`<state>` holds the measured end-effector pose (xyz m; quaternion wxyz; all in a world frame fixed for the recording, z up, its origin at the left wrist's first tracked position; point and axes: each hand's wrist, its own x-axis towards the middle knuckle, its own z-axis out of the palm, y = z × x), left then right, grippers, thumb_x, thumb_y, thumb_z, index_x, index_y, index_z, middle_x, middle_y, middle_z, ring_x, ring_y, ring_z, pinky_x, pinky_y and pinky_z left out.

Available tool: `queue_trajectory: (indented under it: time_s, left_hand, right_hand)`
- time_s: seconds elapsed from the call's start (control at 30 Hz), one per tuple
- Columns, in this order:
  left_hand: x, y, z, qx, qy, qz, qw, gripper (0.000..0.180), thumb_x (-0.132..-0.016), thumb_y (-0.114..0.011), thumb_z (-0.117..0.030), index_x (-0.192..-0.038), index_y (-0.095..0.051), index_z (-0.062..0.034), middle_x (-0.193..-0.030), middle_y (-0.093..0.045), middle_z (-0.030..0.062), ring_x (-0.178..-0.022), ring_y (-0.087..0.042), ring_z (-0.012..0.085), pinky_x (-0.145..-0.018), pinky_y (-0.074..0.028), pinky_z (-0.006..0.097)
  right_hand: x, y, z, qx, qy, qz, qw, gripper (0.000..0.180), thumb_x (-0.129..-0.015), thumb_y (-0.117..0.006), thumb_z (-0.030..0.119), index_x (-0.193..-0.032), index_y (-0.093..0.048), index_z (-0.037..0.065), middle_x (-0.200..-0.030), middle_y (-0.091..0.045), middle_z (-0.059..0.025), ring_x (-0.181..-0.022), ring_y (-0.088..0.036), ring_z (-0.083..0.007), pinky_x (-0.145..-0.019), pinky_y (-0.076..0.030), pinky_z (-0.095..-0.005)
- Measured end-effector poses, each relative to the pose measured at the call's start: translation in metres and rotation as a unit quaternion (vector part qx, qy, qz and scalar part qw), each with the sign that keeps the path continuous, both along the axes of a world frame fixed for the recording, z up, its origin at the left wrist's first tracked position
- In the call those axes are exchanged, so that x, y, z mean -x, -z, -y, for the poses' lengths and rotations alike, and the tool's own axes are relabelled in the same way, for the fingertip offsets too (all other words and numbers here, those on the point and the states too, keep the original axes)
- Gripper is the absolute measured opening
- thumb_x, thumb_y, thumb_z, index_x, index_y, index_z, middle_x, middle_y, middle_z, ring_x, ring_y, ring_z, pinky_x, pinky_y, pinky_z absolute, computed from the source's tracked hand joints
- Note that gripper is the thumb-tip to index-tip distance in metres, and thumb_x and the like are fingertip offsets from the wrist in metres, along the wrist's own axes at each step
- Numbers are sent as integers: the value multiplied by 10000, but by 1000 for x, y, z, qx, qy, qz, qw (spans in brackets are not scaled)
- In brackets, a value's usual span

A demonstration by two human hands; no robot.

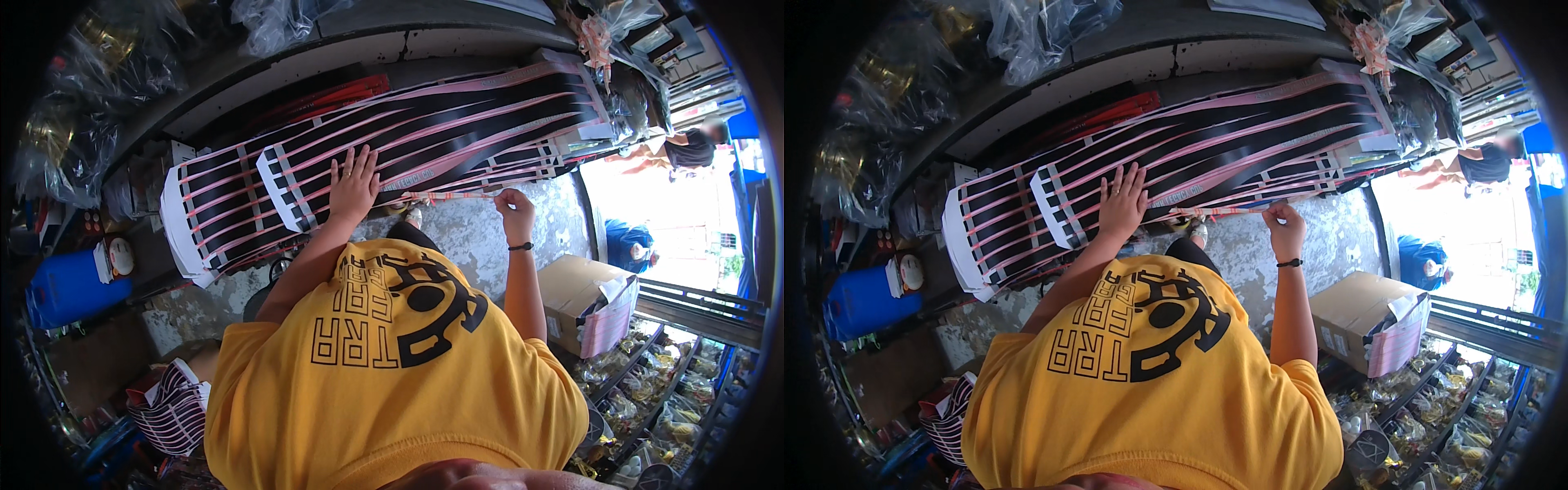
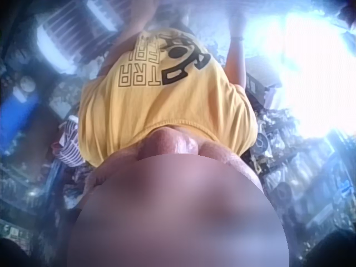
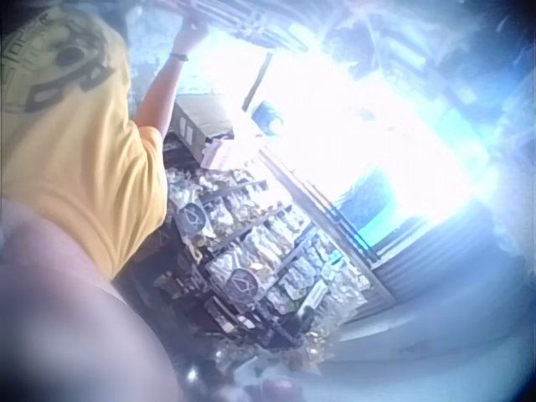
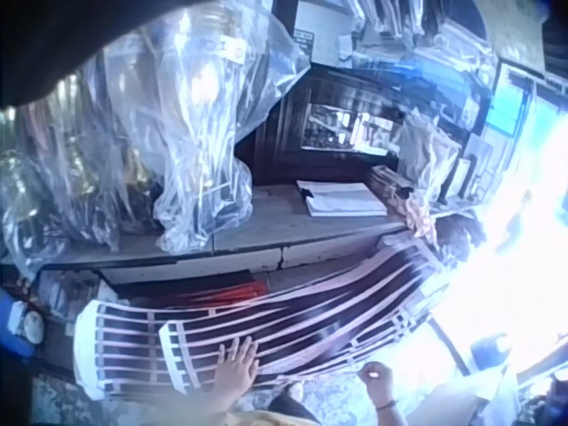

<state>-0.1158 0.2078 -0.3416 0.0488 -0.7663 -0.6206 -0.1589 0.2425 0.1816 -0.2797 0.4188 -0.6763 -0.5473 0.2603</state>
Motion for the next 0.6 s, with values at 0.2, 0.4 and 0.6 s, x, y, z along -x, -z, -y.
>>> queue_trajectory:
  time_s: [0.2,0.4,0.6]
  left_hand:
    - [0,-2,0,-5,0,5,1000,517,-992,-439,-344,-1484,-397,-191,-1543,-373,18,-1423,-342,272,-1150,-237,560]
    - [0,0,0,-6,-2,1,1000,515,-992,-431,-357,-1481,-404,-199,-1547,-370,15,-1422,-347,271,-1148,-236,570]
    - [0,0,-1,3,-4,-3,1000,520,-991,-433,-351,-1488,-393,-204,-1547,-367,12,-1424,-341,276,-1150,-230,566]
  right_hand:
    - [-9,0,2,35,-9,31,999,115,-753,-767,55,-826,-686,17,-740,-676,-48,-729,-644,-131,-710,-498,-276]
    - [-11,13,6,76,27,-2,997,114,-751,-762,61,-825,-687,18,-730,-676,-59,-719,-653,-143,-698,-500,-287]
    - [-14,33,-1,23,26,66,997,107,-801,-739,31,-885,-676,9,-734,-650,-39,-631,-617,-108,-582,-502,-259]
